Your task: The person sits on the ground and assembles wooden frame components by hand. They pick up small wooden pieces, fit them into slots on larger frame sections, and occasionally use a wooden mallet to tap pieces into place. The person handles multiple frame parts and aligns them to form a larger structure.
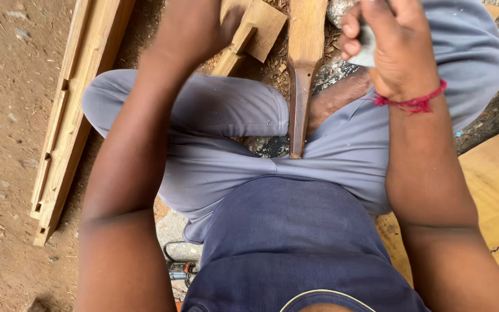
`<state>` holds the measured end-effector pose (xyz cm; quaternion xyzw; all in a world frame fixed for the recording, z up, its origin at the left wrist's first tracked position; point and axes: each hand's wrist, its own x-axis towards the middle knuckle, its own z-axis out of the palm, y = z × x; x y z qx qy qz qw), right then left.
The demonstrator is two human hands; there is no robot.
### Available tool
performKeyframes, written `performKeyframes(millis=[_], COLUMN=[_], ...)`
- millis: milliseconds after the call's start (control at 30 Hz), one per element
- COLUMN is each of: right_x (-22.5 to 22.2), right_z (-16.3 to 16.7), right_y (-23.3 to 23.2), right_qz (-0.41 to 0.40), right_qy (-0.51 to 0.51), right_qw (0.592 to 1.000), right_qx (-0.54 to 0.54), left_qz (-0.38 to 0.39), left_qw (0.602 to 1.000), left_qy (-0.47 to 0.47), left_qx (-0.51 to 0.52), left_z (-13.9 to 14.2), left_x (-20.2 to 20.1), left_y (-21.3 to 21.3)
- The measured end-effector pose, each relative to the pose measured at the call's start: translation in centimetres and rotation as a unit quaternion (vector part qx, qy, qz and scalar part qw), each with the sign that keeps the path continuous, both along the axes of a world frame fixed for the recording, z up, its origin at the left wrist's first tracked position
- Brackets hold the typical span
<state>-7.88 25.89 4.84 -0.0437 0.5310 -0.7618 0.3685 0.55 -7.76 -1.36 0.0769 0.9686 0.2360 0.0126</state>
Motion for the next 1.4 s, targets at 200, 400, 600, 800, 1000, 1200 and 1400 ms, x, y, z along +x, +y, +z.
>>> performKeyframes(millis=[200, 400, 600, 800, 1000, 1200, 1400], right_x=[-0.4, -3.0, -2.5, -0.6, 0.5, 2.6, 4.0], right_z=[-6.5, -10.2, -10.2, -8.1, -6.7, -6.5, -7.9], right_y=[4.0, 2.5, -0.1, -1.5, -3.2, -6.3, -11.2], right_qz=[-0.138, -0.134, -0.094, -0.049, 0.044, 0.142, 0.259], right_qy=[-0.093, 0.027, 0.087, 0.162, 0.337, 0.296, 0.278], right_qw=[0.986, 0.991, 0.989, 0.966, 0.897, 0.912, 0.907], right_qx=[-0.008, 0.013, 0.074, 0.197, 0.284, 0.247, 0.183], left_qz=[0.020, 0.102, 0.014, 0.092, 0.310, 0.325, 0.368], left_qw=[0.996, 0.953, 0.952, 0.928, 0.883, 0.727, 0.687], left_qy=[-0.060, -0.271, -0.292, -0.361, -0.248, -0.124, -0.139], left_qx=[-0.060, -0.094, -0.093, -0.011, 0.251, 0.592, 0.611], left_z=[1.2, -0.8, -5.3, 3.8, 13.1, 10.4, 1.4], left_x=[4.9, 4.2, 3.3, 2.2, 4.7, 15.9, 25.5], left_y=[0.6, 0.6, 2.7, -2.7, -8.9, -7.7, -2.4])
